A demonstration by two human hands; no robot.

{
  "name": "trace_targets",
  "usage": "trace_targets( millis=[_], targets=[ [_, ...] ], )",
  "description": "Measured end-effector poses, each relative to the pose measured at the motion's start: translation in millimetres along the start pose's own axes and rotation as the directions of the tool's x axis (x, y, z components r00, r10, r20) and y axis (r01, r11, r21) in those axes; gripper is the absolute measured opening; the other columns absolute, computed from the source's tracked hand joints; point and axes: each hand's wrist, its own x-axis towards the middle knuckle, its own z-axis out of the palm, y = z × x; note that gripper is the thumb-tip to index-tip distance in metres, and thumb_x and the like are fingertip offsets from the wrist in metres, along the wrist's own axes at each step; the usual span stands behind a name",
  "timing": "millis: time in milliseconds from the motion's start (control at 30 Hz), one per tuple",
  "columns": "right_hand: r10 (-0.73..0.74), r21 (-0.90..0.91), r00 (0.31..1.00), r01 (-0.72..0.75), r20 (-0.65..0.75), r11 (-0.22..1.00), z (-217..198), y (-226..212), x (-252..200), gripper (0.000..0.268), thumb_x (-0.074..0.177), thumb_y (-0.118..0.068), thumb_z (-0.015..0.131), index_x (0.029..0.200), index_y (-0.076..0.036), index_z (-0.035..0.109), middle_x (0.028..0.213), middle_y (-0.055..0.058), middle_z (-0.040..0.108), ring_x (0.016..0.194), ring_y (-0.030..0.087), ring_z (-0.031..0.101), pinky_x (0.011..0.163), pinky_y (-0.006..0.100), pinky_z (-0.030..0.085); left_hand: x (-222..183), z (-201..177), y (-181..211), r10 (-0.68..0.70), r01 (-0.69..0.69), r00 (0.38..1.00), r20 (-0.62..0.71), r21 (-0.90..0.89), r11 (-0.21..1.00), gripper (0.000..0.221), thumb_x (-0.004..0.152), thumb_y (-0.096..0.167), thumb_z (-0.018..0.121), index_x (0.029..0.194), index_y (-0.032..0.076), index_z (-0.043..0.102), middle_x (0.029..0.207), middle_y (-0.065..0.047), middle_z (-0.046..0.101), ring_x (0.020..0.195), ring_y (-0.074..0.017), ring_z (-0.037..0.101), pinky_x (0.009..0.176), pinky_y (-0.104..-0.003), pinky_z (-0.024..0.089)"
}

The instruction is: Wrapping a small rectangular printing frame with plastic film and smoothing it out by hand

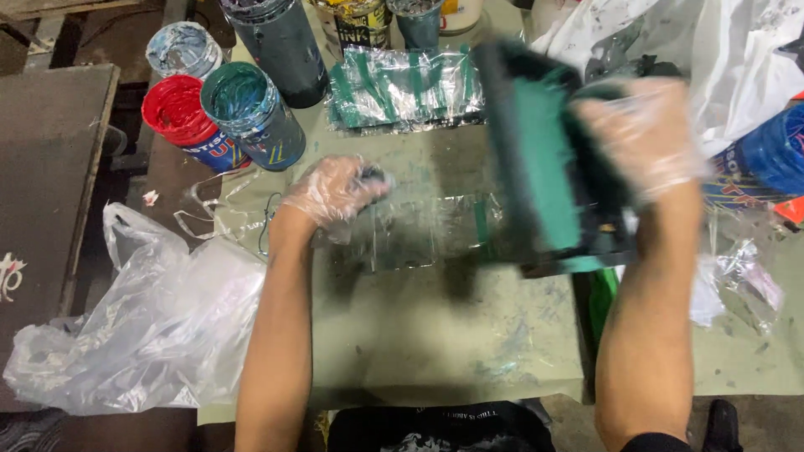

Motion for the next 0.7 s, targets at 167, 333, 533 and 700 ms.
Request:
trace_targets(
  millis=[167,333,533,700],
  targets=[
    [-0.223,0.059,0.975,0.222,0.007,0.973,95,40,-3,0.021,0.083,-0.029,0.076,0.093,-0.01,0.081,0.079,0.015,0.073,0.083,0.034,0.072,0.073,0.043,0.053,11,15,11,-0.209,0.166,0.889,-0.408,-0.138,0.976,0.055,0.107,0.048,0.056,0.13,0.0,0.067,0.102,-0.023,0.075,0.091,-0.0358,0.076,0.087,-0.047,0.062],
    [-0.128,-0.108,0.991,0.123,-0.042,0.987,134,81,9,0.013,0.079,-0.032,0.077,0.088,-0.024,0.081,0.076,0.004,0.072,0.079,0.027,0.073,0.068,0.04,0.056,-24,-8,52,-0.206,-0.035,0.881,-0.425,-0.494,0.869,0.071,0.101,0.061,0.048,0.148,0.008,0.05,0.113,-0.025,0.072,0.082,-0.0328,0.076,0.088,-0.049,0.062],
    [-0.123,-0.081,0.992,0.12,-0.034,0.989,124,41,-8,0.019,0.08,-0.032,0.075,0.092,-0.019,0.082,0.082,0.01,0.074,0.088,0.036,0.072,0.076,0.047,0.056,-28,-5,62,-0.218,-0.036,0.838,-0.5,-0.45,0.892,0.053,0.1,0.037,0.062,0.146,0.013,0.055,0.111,-0.025,0.074,0.101,-0.0426,0.073,0.089,-0.054,0.061],
    [-0.114,-0.083,0.992,0.118,0.051,0.99,129,32,-14,0.021,0.081,-0.027,0.072,0.096,-0.016,0.082,0.086,0.015,0.075,0.094,0.042,0.071,0.081,0.051,0.056,-2,13,53,-0.297,0.036,0.763,-0.575,-0.42,0.907,0.035,0.083,0.042,0.075,0.097,0.01,0.08,0.085,-0.019,0.077,0.09,-0.0421,0.074,0.073,-0.053,0.062]
  ],
)
